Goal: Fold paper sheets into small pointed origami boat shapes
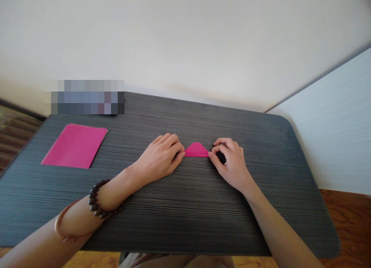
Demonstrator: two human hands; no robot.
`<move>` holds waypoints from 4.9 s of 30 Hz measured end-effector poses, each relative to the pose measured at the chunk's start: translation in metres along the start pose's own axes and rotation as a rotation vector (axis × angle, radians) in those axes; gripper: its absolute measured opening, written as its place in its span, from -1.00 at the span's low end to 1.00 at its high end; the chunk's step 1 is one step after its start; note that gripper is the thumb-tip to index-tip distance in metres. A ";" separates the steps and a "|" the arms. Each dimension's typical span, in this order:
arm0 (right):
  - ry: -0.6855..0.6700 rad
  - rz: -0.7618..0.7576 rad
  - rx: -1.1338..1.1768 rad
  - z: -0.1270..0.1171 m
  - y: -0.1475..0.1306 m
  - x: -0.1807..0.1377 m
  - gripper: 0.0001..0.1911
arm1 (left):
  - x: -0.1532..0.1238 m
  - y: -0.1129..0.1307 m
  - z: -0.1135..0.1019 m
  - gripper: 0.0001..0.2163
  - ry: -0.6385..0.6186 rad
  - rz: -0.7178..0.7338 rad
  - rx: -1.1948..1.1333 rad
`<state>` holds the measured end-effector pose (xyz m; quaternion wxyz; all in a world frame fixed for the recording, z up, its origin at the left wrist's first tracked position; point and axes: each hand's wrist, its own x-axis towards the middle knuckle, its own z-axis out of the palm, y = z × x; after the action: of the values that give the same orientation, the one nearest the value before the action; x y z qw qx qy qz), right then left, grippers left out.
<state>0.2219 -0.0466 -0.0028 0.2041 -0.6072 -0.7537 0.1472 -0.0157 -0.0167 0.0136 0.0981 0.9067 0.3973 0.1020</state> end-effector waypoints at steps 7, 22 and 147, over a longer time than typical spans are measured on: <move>-0.019 0.065 0.013 0.000 -0.003 0.005 -0.86 | 0.001 0.000 0.000 -0.85 0.048 -0.104 -0.053; -0.166 0.053 0.105 -0.014 0.000 0.010 -0.96 | -0.001 -0.010 0.008 -0.56 0.043 0.117 -0.047; -0.219 0.149 0.125 -0.009 -0.015 0.018 -0.78 | -0.003 -0.051 -0.013 -0.79 -0.033 0.262 -0.209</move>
<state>0.2106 -0.0323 0.0144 0.1466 -0.6277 -0.7138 0.2740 -0.0571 0.0159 0.0123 0.1843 0.9372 0.2610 0.1396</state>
